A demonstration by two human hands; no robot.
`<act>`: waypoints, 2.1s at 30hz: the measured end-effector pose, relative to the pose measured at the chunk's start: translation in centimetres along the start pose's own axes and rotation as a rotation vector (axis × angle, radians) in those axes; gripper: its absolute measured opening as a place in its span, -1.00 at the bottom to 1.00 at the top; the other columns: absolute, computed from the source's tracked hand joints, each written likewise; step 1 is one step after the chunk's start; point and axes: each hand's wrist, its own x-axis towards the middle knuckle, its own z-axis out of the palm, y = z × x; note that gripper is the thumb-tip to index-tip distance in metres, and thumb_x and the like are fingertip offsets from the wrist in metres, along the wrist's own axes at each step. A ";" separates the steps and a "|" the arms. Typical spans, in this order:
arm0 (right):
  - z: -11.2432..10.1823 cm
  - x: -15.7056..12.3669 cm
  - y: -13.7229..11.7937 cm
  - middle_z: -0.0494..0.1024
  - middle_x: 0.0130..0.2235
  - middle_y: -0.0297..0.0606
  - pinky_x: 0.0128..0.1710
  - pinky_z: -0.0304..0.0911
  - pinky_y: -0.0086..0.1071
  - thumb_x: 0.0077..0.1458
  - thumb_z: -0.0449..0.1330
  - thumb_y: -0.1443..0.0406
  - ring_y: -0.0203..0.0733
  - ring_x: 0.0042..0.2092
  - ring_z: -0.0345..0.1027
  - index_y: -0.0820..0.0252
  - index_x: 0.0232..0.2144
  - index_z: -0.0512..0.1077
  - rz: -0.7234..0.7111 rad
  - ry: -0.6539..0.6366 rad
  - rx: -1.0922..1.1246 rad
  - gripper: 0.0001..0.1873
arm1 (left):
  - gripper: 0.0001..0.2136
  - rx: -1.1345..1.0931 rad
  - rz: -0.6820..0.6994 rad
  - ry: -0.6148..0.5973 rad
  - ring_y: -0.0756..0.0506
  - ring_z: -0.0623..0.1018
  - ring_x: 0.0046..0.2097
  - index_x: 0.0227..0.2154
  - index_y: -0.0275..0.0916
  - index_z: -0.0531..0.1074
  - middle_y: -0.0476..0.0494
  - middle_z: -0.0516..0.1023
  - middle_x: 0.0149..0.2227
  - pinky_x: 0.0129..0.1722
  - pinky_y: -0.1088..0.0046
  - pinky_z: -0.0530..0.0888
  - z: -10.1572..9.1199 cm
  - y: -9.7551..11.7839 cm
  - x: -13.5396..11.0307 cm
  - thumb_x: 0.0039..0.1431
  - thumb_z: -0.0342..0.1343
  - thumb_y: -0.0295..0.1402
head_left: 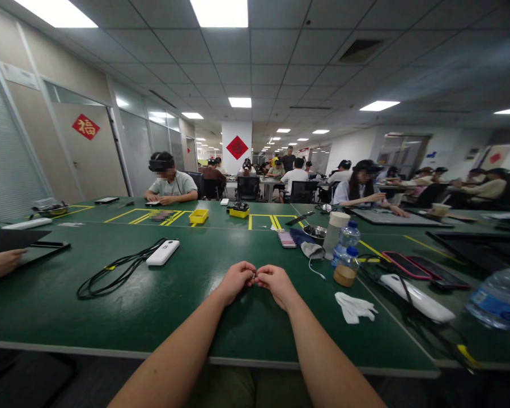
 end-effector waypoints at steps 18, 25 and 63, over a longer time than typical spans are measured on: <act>0.0 0.0 -0.1 0.54 -0.47 -0.25 -0.48 0.24 -0.48 -0.24 0.26 0.38 -0.26 -0.43 0.46 0.26 -0.48 0.44 0.007 -0.006 0.042 -0.85 | -0.82 0.001 0.016 0.031 0.06 0.47 -0.51 -0.32 -0.33 0.42 -0.08 0.52 -0.44 -0.50 0.57 0.38 0.0 -0.4 0.2 -0.05 0.06 -0.55; 0.0 0.1 0.1 0.54 -0.48 -0.26 -0.47 0.24 -0.47 -0.27 0.26 0.40 -0.28 -0.45 0.44 0.26 -0.48 0.43 0.001 0.020 0.051 -0.83 | -0.82 -0.035 -0.003 0.036 0.07 0.45 -0.53 -0.31 -0.34 0.42 -0.08 0.51 -0.46 -0.50 0.56 0.38 0.1 -0.3 0.3 -0.05 0.07 -0.54; -0.2 0.3 0.2 0.53 -0.45 -0.24 -0.49 0.23 -0.48 -0.24 0.20 0.41 -0.29 -0.45 0.42 0.27 -0.47 0.42 0.007 0.013 0.049 -0.85 | -0.83 -0.017 0.016 0.004 0.06 0.45 -0.53 -0.31 -0.33 0.40 -0.06 0.49 -0.48 -0.49 0.55 0.38 -0.1 -0.4 0.1 -0.05 0.10 -0.49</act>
